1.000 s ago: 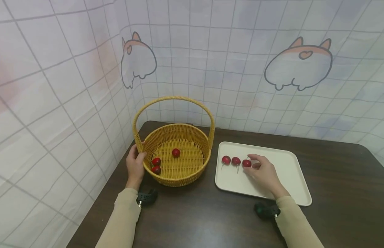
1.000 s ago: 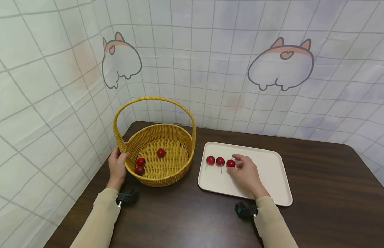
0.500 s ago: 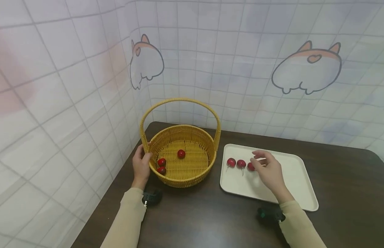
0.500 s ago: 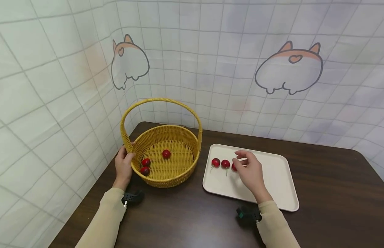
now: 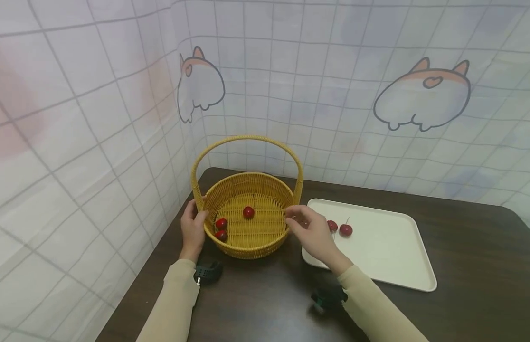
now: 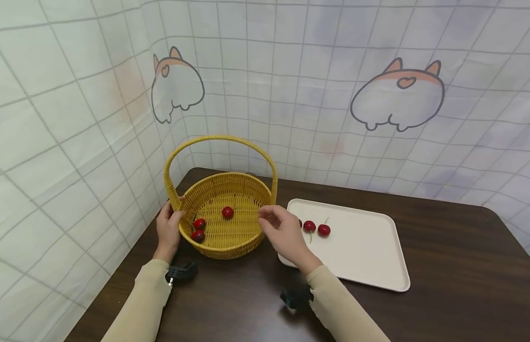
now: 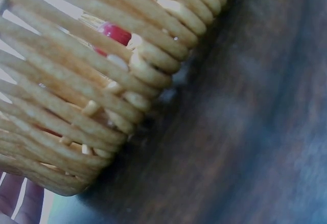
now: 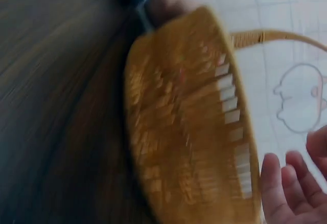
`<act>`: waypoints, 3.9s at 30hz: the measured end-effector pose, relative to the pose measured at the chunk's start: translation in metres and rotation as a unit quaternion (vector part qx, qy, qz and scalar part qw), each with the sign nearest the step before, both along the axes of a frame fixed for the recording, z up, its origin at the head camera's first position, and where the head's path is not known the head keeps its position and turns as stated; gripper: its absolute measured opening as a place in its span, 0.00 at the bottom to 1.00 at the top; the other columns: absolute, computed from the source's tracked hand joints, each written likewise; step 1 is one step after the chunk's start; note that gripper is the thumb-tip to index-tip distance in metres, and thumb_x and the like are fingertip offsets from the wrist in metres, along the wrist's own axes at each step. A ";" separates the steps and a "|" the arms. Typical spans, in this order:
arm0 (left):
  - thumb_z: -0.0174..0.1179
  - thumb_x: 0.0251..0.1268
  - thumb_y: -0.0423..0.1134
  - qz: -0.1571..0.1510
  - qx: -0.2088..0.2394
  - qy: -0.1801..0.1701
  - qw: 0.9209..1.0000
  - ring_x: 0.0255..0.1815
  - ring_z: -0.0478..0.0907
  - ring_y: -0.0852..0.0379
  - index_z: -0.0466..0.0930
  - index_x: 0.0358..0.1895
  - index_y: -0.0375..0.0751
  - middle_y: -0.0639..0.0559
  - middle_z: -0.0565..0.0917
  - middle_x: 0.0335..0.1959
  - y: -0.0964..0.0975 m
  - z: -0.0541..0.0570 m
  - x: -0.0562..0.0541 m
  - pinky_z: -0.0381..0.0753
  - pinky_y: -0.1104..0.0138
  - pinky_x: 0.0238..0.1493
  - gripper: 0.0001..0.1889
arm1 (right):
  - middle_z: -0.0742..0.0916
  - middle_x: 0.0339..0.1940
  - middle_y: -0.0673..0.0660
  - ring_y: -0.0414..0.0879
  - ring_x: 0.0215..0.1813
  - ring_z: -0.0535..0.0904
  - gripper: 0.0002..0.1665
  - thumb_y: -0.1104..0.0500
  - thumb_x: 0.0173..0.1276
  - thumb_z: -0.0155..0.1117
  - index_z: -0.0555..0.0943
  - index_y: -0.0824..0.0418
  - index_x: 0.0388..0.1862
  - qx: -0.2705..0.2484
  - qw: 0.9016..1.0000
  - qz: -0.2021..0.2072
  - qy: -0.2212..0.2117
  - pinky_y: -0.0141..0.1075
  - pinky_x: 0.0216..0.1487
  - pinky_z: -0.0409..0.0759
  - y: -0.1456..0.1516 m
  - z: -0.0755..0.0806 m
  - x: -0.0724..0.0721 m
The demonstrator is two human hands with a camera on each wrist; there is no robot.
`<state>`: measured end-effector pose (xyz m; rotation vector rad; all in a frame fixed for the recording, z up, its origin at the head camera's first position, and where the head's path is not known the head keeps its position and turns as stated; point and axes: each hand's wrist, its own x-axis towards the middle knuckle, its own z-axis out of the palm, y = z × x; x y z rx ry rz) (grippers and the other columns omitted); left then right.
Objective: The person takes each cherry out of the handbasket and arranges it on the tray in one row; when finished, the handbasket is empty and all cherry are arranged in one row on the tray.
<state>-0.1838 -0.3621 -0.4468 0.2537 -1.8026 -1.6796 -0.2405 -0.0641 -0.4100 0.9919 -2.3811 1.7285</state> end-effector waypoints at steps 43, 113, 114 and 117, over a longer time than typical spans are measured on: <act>0.52 0.63 0.29 0.028 0.005 -0.008 1.000 0.52 0.76 0.49 0.79 0.59 0.40 0.42 0.80 0.57 -0.011 -0.024 -0.020 0.75 0.77 0.43 0.21 | 0.78 0.57 0.60 0.51 0.53 0.76 0.30 0.55 0.64 0.67 0.76 0.62 0.64 0.354 0.933 0.058 0.017 0.43 0.54 0.76 -0.115 -0.004 -0.045; 0.50 0.64 0.27 0.013 -0.018 -0.028 0.999 0.51 0.73 0.48 0.75 0.61 0.31 0.36 0.77 0.58 0.001 -0.003 -0.002 0.75 0.77 0.41 0.21 | 0.82 0.52 0.60 0.55 0.47 0.83 0.23 0.68 0.61 0.69 0.80 0.61 0.57 0.133 0.972 -0.186 0.054 0.38 0.43 0.82 0.136 -0.048 -0.036; 0.50 0.64 0.28 0.011 -0.014 -0.031 0.999 0.51 0.73 0.48 0.75 0.61 0.32 0.37 0.77 0.59 -0.001 -0.006 -0.004 0.75 0.77 0.41 0.21 | 0.81 0.52 0.60 0.56 0.48 0.82 0.23 0.68 0.61 0.68 0.79 0.62 0.57 0.138 0.970 -0.192 0.050 0.41 0.44 0.83 0.139 -0.050 -0.036; 0.51 0.65 0.30 0.008 -0.001 -0.037 0.999 0.51 0.73 0.50 0.75 0.62 0.37 0.40 0.77 0.59 -0.006 -0.016 -0.010 0.76 0.76 0.41 0.21 | 0.81 0.53 0.63 0.59 0.50 0.82 0.24 0.68 0.62 0.66 0.78 0.63 0.58 0.152 0.966 -0.205 0.029 0.48 0.48 0.81 0.144 -0.055 -0.038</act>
